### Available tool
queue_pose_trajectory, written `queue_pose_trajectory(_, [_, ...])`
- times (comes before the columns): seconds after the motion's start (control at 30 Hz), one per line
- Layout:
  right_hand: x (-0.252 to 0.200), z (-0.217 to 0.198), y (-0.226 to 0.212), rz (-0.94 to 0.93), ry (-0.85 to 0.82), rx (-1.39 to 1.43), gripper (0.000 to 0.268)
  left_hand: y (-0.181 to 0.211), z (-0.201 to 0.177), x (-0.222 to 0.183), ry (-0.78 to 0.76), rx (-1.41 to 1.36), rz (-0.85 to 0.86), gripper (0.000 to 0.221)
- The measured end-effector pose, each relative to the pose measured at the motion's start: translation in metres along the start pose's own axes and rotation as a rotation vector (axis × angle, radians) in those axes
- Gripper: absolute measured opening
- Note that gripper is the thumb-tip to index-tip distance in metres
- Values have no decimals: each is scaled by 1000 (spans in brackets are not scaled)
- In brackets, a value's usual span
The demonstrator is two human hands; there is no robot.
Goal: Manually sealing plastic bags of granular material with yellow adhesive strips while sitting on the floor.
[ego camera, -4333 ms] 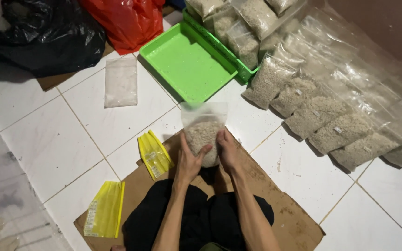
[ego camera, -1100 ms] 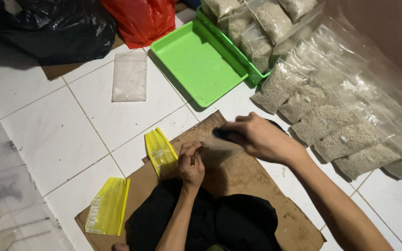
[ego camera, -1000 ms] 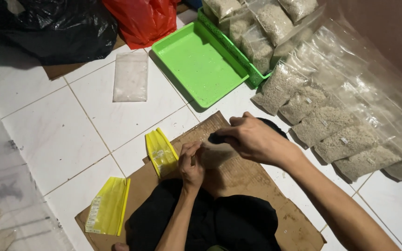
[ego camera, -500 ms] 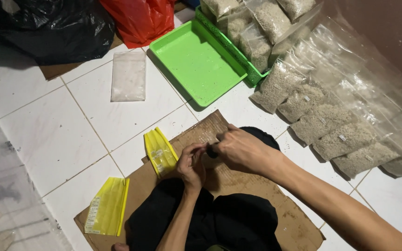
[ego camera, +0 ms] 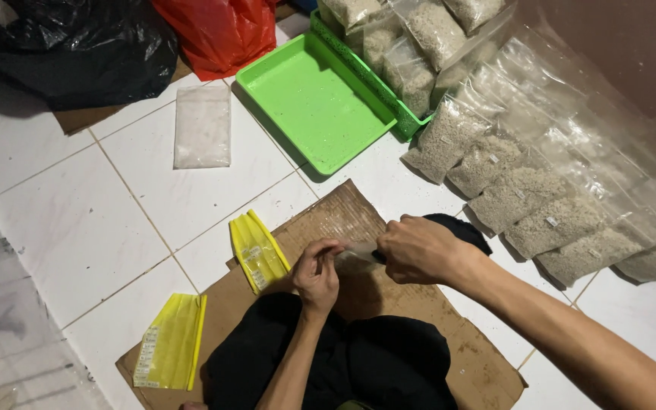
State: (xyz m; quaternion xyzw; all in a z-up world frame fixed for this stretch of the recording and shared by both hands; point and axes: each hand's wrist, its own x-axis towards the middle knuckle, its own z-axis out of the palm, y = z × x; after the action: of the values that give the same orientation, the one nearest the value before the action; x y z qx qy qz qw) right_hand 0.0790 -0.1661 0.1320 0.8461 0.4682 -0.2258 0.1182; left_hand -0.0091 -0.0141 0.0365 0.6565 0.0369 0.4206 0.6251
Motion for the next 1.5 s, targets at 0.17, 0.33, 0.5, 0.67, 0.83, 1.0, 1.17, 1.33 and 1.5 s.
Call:
queue_pose_trajectory(0.17, [-12,-27,-2,21,-46,83,15,-1,1,1,-6,-39,25,6])
queue_pose_trajectory(0.33, [-37,-46,6,115,-113,113,20,-8,2,-1,-7,-33,16,8])
queue_pose_trajectory(0.5, [-49,-29,24,416,-86,209,22,-8,-2,4,-35,-72,-16,10])
queue_pose_trajectory(0.67, [-46,13,8,351,-87,564,35,-23,-5,-1,-46,-6,4,16])
queue_pose_trajectory(0.83, [-12,113,5,337,455,807,42,-30,-10,-4,-69,45,30,21])
queue_pose_trajectory(1.0, [-20,87,-49,461,1267,847,41,-30,-5,-4,16,132,37,18])
queue_pose_trajectory(1.17, [-11,71,-59,482,1220,796,48,-40,1,-7,33,164,-1,18])
queue_pose_trajectory(1.33, [22,135,-32,625,1455,847,59,-29,7,2,64,108,-17,13])
queue_pose_trajectory(1.5, [25,97,-52,640,1275,732,47,-45,12,5,111,209,7,12])
